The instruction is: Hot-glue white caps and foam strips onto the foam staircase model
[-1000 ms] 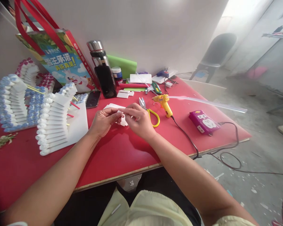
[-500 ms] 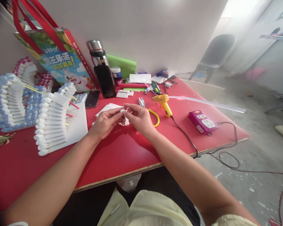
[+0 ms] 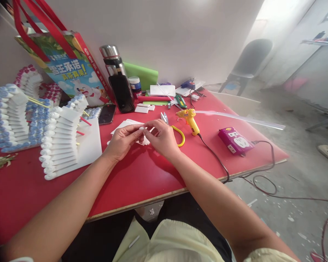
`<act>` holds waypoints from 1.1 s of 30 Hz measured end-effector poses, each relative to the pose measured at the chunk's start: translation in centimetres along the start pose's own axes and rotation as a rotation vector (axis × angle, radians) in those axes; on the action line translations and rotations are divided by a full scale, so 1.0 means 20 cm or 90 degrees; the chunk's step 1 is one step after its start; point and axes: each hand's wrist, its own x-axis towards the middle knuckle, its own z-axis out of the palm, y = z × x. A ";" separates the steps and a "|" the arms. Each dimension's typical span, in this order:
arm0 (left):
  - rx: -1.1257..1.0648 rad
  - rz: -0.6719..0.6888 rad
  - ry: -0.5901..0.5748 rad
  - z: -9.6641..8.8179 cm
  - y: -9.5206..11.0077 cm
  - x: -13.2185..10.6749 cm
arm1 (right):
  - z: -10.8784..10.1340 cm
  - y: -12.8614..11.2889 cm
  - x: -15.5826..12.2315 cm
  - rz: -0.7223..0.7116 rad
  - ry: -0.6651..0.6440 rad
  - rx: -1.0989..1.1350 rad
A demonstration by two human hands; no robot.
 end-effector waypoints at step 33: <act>-0.077 -0.165 0.018 0.01 0.04 -0.01 | -0.01 -0.02 -0.02 -0.139 -0.070 -0.337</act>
